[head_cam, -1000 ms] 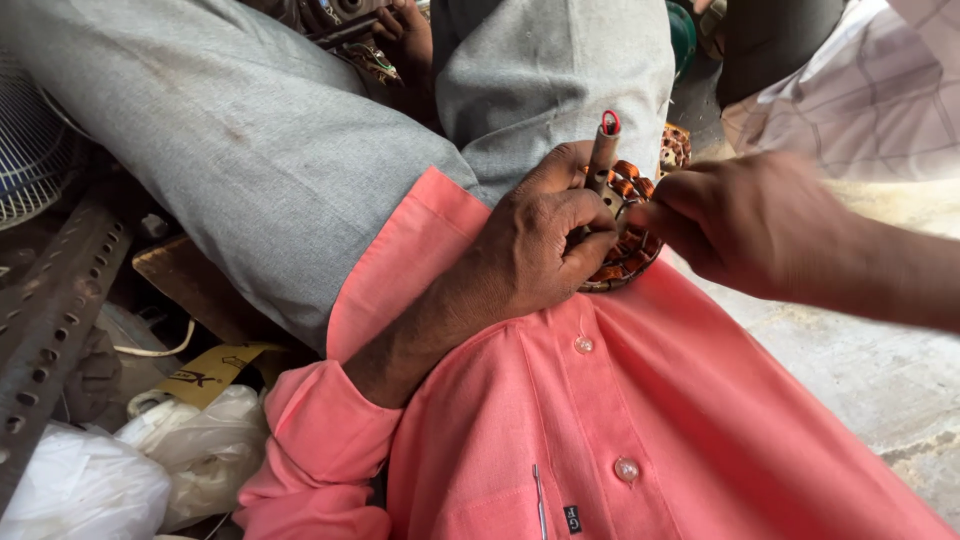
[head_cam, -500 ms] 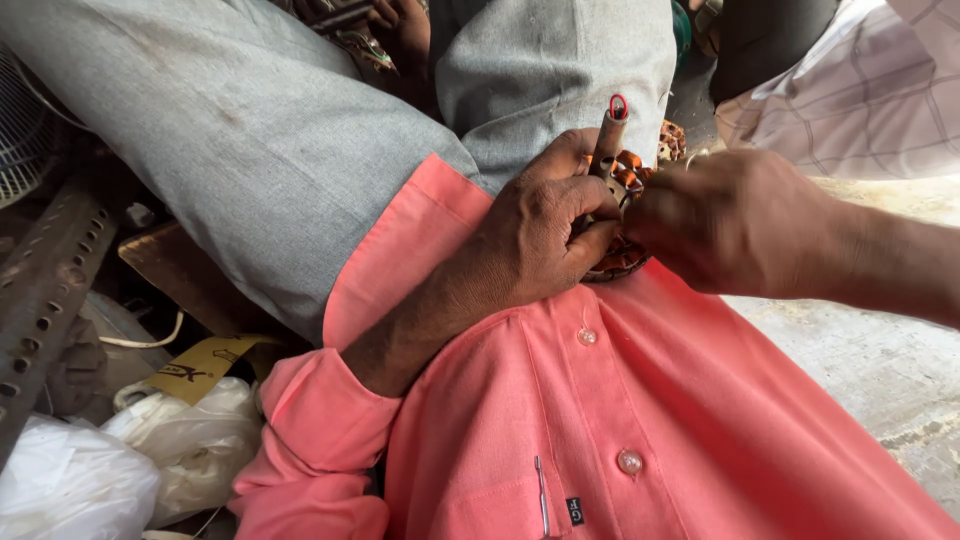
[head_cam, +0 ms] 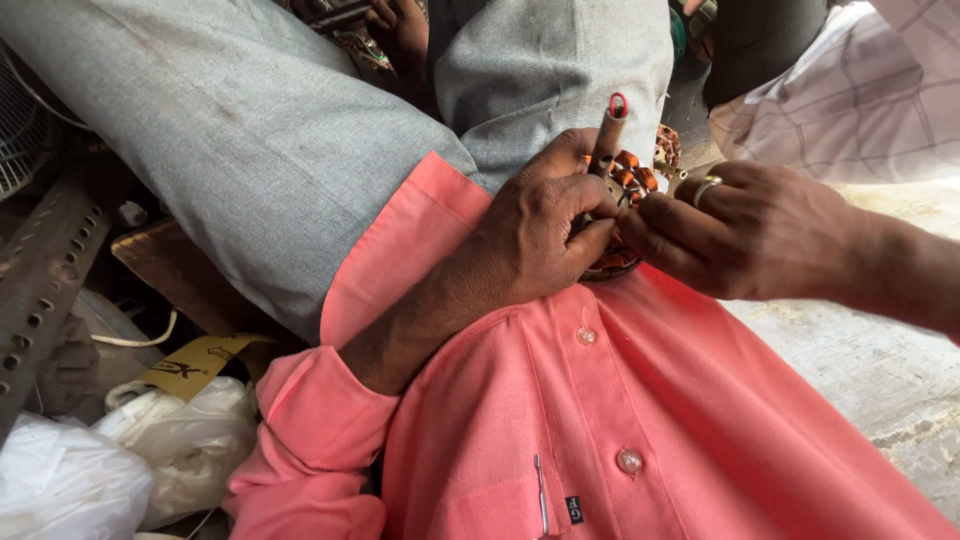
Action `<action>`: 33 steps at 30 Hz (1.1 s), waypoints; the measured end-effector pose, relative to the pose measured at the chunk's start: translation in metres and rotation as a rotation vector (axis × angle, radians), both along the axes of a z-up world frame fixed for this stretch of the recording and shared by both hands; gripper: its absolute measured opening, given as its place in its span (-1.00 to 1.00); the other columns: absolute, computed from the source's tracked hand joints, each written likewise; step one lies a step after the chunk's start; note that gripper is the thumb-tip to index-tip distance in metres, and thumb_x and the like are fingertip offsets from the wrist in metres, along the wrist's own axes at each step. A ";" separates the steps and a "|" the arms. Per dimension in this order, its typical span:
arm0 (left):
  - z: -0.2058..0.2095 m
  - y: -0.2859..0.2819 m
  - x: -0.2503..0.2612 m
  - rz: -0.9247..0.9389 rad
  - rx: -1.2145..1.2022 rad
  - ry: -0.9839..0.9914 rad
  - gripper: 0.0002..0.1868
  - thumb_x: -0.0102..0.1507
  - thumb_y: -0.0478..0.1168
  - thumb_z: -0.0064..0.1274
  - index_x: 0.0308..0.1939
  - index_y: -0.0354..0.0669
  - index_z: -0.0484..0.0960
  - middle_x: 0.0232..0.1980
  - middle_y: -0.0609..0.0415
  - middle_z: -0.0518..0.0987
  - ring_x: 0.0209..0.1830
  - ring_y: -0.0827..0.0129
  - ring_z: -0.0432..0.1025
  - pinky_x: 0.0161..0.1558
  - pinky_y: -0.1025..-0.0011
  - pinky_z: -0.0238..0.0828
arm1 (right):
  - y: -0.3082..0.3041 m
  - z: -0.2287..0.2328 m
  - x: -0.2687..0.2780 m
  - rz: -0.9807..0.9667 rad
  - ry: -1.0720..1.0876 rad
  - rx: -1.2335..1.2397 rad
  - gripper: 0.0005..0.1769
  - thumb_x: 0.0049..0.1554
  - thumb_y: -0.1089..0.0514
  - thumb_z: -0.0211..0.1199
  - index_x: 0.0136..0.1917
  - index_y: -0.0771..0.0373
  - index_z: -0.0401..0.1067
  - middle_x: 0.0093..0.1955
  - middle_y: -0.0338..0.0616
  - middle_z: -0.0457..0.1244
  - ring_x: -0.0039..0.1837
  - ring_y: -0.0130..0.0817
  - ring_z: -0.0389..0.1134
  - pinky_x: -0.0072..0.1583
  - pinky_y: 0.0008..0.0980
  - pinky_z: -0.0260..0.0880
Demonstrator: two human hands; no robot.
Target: Repairing the copper winding and wiring of a ceiling fan motor stator.
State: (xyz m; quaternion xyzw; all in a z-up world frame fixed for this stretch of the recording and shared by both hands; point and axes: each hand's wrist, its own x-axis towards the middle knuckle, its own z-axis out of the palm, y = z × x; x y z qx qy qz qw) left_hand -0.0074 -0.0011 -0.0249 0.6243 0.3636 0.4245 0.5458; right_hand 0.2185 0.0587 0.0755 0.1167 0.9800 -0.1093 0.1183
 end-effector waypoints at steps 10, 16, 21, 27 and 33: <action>-0.003 0.000 0.001 -0.002 -0.023 -0.012 -0.86 0.17 -0.36 0.25 -0.25 -0.30 0.62 0.18 -0.15 0.45 0.18 0.09 0.47 0.17 0.26 0.50 | 0.001 -0.016 -0.019 -0.352 -0.076 -0.398 -0.80 0.09 0.12 0.30 -0.09 0.31 0.47 -0.25 -0.11 0.32 -0.28 -0.25 0.38 -0.26 -0.25 0.41; -0.002 0.000 0.001 -0.011 -0.060 0.010 -0.85 0.16 -0.34 0.25 -0.25 -0.29 0.61 0.17 -0.14 0.45 0.16 0.11 0.48 0.16 0.27 0.50 | 0.004 -0.017 -0.015 -0.652 -0.288 -0.625 -0.78 0.20 0.05 0.22 -0.13 0.24 0.51 -0.37 -0.19 0.32 -0.40 -0.32 0.38 -0.30 -0.26 0.40; -0.005 -0.003 0.001 0.023 -0.004 -0.016 -0.87 0.20 -0.37 0.23 -0.22 -0.26 0.60 0.19 -0.11 0.46 0.19 0.12 0.48 0.21 0.26 0.49 | 0.002 -0.008 0.004 -0.084 -0.115 -0.021 -0.73 0.17 0.06 0.28 0.10 0.19 0.56 -0.16 -0.21 0.36 -0.33 -0.45 0.30 -0.29 -0.36 0.33; -0.002 -0.001 0.000 -0.018 -0.048 0.009 -0.86 0.18 -0.34 0.24 -0.22 -0.27 0.61 0.19 -0.13 0.45 0.17 0.13 0.47 0.17 0.25 0.50 | 0.006 -0.013 -0.006 0.258 0.183 0.173 -0.79 0.07 0.20 0.36 0.01 0.19 0.58 -0.02 -0.19 0.34 -0.19 -0.43 0.41 -0.22 -0.44 0.39; -0.002 0.000 0.000 -0.025 -0.019 0.003 -0.84 0.16 -0.35 0.24 -0.20 -0.29 0.64 0.22 -0.15 0.43 0.24 0.08 0.44 0.22 0.23 0.49 | 0.003 -0.016 -0.022 -0.395 -0.030 -0.422 -0.78 0.11 0.07 0.30 -0.12 0.28 0.57 -0.25 -0.14 0.37 -0.31 -0.36 0.39 -0.32 -0.33 0.40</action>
